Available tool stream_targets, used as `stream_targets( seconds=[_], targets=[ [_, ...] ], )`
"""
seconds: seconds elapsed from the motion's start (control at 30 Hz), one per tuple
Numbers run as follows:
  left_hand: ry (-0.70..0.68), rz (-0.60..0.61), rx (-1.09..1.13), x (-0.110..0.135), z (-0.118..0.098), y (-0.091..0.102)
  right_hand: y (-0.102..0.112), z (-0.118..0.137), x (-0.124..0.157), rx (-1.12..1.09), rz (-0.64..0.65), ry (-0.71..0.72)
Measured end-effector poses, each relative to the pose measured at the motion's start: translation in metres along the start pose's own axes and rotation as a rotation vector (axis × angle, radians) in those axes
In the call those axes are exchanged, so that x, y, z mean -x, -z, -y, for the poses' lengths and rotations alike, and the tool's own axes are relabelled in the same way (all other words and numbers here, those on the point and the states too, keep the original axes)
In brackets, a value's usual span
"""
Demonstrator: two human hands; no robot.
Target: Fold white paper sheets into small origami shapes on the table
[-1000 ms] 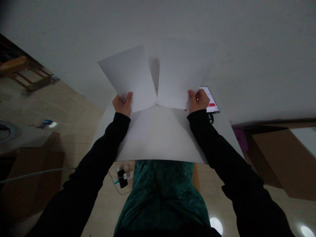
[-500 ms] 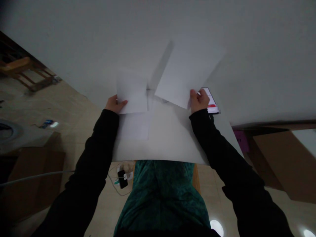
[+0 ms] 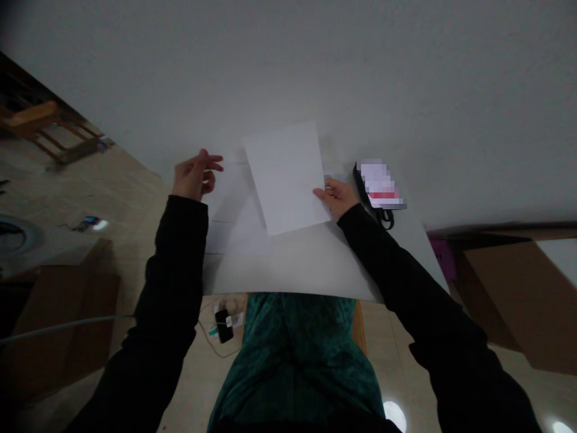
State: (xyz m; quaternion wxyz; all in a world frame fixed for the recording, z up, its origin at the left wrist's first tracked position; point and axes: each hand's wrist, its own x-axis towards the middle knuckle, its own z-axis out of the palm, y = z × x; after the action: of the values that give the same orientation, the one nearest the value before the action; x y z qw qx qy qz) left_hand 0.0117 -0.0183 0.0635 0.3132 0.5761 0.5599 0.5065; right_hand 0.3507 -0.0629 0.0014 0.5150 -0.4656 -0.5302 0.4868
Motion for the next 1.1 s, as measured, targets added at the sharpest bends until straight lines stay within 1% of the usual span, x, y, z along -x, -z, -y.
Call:
stream_targets(
  seconds=[0.03, 0.07, 0.13, 0.17, 0.23, 0.3, 0.33, 0.4, 0.43, 0.5, 0.57, 0.6, 0.67, 0.77, 0.9, 1.0, 1.07, 1.1],
  targets=[
    [0.016, 0.142, 0.063, 0.006, -0.005, -0.012, -0.002, -0.001, 0.001, -0.009, 0.01, -0.013],
    [0.023, 0.256, 0.084, 0.013, -0.009, -0.023, -0.004, -0.001, 0.002, -0.012, 0.012, -0.024],
    [0.022, 0.353, 0.079, 0.024, -0.012, -0.042, -0.006, -0.002, 0.004, -0.006, 0.018, -0.032],
    [0.023, 0.409, 0.05, 0.029, -0.012, -0.048, -0.007, -0.002, 0.005, -0.001, 0.031, -0.034],
    [0.021, 0.48, -0.009, 0.033, -0.01, -0.055, -0.006, -0.001, 0.006, 0.009, 0.067, -0.042],
    [0.023, 0.499, -0.029, 0.033, -0.006, -0.057, -0.003, 0.002, 0.006, -0.017, 0.065, -0.055],
    [0.03, 0.482, -0.005, 0.032, -0.002, -0.057, -0.001, 0.004, 0.006, -0.051, 0.05, -0.057],
    [0.064, 0.403, 0.102, 0.029, 0.004, -0.059, 0.003, 0.008, 0.006, -0.152, 0.04, -0.048],
    [0.094, 0.351, 0.172, 0.028, 0.007, -0.061, 0.004, 0.01, 0.006, -0.203, 0.062, -0.042],
    [0.177, 0.277, 0.296, 0.028, 0.011, -0.068, 0.003, 0.011, 0.007, -0.262, 0.149, -0.038],
    [0.269, 0.268, 0.361, 0.031, 0.012, -0.075, -0.002, 0.009, 0.009, -0.285, 0.218, -0.037],
    [0.308, 0.289, 0.371, 0.034, 0.011, -0.079, -0.006, 0.007, 0.01, -0.29, 0.231, -0.033],
    [0.359, 0.354, 0.361, 0.04, 0.008, -0.086, -0.014, 0.002, 0.01, -0.3, 0.214, -0.022],
    [0.362, 0.464, 0.347, 0.049, 0.003, -0.095, -0.021, -0.005, 0.01, -0.316, 0.134, -0.011],
    [0.339, 0.582, 0.356, 0.061, -0.002, -0.106, -0.017, -0.009, 0.006, -0.32, 0.013, 0.008],
    [0.333, 0.737, 0.313, 0.069, -0.001, -0.111, -0.012, -0.009, 0.003, -0.301, -0.055, 0.017],
    [0.288, 0.822, 0.255, 0.072, 0.002, -0.114, -0.009, -0.01, 0.002, -0.278, -0.095, 0.032],
    [0.25, 0.819, 0.222, 0.071, 0.004, -0.115, -0.008, -0.01, 0.001, -0.262, -0.114, 0.052]
  ],
)
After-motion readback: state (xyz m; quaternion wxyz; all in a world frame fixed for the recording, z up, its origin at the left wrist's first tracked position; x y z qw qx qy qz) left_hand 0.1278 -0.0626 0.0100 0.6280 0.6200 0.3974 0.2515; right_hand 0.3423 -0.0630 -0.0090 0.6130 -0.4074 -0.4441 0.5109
